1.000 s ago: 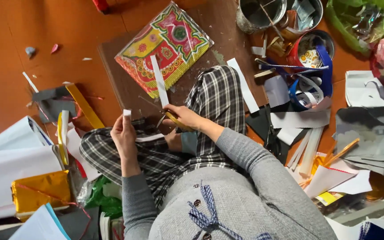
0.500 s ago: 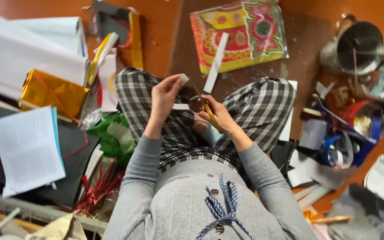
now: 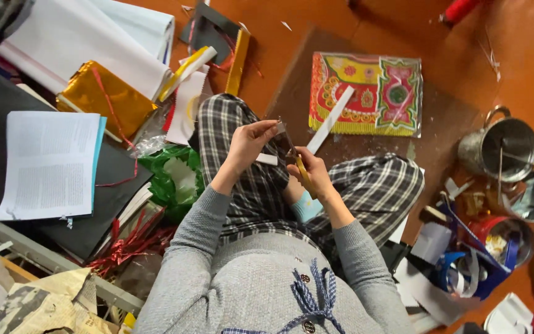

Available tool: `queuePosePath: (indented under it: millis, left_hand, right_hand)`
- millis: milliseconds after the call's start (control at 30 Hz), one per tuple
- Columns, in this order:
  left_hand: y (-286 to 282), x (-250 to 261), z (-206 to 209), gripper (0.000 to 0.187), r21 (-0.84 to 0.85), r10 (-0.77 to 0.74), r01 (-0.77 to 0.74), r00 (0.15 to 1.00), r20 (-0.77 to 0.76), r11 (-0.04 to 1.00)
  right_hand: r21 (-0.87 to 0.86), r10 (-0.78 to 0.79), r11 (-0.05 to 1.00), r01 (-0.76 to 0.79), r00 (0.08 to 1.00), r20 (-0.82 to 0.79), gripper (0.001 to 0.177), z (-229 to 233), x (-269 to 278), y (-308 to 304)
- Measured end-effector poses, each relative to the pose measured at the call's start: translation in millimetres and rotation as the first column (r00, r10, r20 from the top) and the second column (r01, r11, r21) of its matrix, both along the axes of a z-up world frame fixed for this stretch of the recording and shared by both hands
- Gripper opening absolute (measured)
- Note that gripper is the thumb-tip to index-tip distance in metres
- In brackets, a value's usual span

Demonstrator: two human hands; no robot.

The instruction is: Cutting strips of paper with scissors and folding them for a craft project

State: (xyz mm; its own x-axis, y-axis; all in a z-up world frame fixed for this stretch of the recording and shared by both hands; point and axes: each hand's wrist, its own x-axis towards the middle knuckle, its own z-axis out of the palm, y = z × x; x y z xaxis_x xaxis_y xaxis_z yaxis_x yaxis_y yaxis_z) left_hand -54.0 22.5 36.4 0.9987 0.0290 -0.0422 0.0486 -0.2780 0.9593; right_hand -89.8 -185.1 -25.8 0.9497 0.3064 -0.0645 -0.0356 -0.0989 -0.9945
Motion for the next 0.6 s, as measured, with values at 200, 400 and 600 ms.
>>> queuePosePath:
  millis: [200,400,600]
  left_hand:
    - [20,6,27,0.025,0.062,0.033,-0.037,0.997,0.075,0.997]
    - [-3,-18,44,0.042,0.245,-0.309,0.299,0.951,0.005,0.922]
    - [-6,-24,34,0.026,0.166,-0.533,0.556,0.83,-0.163,0.815]
  right_hand:
    - [0.019,-0.086,0.996,0.085,0.995,0.043,0.034,41,18,30]
    - [0.427,-0.231,0.88,0.21,0.973,-0.001,0.065,55,34,42]
    - [0.411,-0.47,0.822,0.395,0.877,0.097,0.066,56,29,-7]
